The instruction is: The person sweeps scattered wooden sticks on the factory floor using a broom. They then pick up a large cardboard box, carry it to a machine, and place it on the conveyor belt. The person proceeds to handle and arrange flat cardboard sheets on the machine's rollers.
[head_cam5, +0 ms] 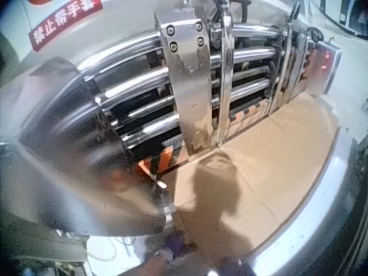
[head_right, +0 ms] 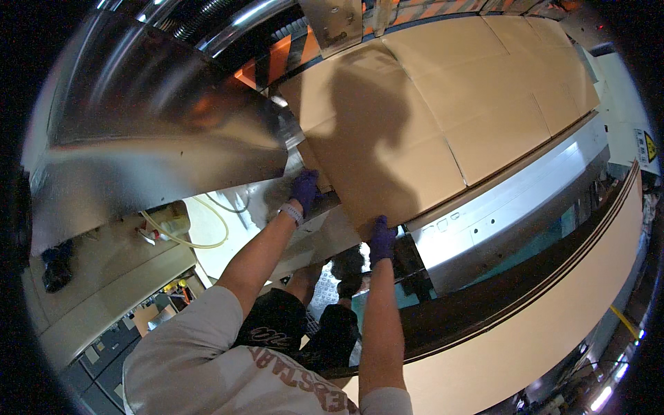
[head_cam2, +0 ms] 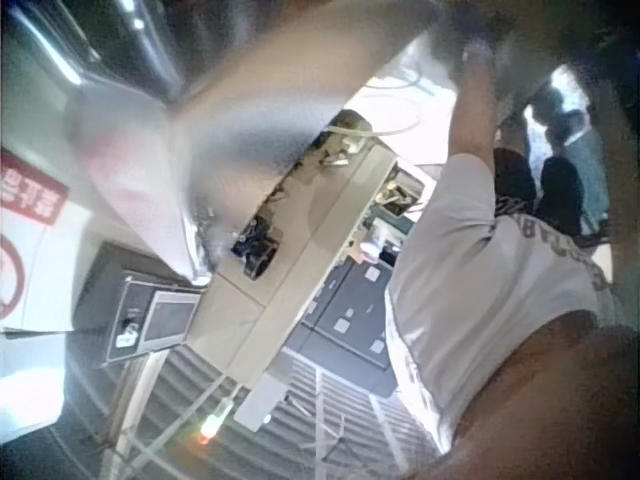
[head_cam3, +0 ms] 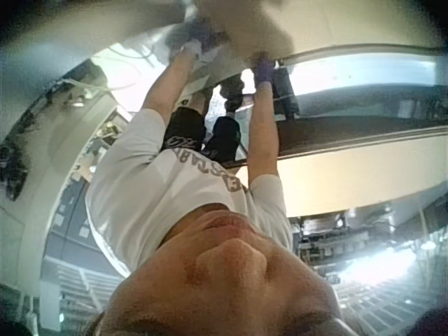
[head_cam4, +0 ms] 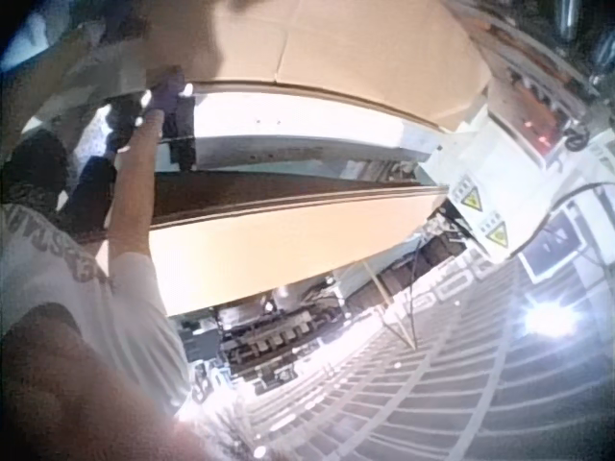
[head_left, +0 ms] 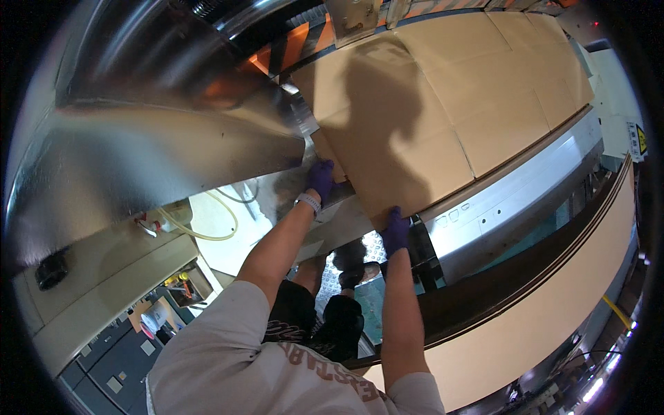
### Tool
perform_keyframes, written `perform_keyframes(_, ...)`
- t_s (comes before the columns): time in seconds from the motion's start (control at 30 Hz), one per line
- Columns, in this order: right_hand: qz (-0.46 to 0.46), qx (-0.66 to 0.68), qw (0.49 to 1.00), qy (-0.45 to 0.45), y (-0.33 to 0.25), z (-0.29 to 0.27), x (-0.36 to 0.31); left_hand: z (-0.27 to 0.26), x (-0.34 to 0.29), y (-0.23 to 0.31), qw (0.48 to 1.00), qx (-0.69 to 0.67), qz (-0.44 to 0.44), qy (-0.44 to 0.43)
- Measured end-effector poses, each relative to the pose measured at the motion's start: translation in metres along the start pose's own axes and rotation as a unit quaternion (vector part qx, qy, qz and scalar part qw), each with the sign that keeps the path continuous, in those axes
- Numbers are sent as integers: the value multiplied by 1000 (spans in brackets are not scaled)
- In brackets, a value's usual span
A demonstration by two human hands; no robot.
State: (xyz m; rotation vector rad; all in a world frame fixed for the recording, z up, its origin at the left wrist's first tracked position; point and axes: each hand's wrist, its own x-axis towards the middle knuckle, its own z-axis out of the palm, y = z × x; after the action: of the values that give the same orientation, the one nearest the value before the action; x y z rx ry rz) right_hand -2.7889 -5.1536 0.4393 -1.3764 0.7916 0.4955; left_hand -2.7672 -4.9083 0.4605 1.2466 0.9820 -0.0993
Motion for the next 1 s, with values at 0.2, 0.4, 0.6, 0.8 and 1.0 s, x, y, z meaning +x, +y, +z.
perform_keyframes(0.2, 56, -468, 871, -137, -116, 13, -54, -20, -10, 52, 898, 424, -9, -115)
perform_keyframes(0.4, -103, -350, 901, -235, -41, 17, -22, -65, -73, -29, 791, 431, 407, -151)
perform_keyframes(0.6, -136, -457, 833, -280, -13, 45, -60, -244, -258, -94, 964, 50, -246, -90)
perform_keyframes(0.8, -80, -418, 820, -383, -63, 48, -143, -492, -445, -196, 928, 125, -319, 147)
perform_keyframes(1.0, -459, -471, 656, -370, -56, -36, -132, -521, -456, -81, 795, 302, -76, 521)
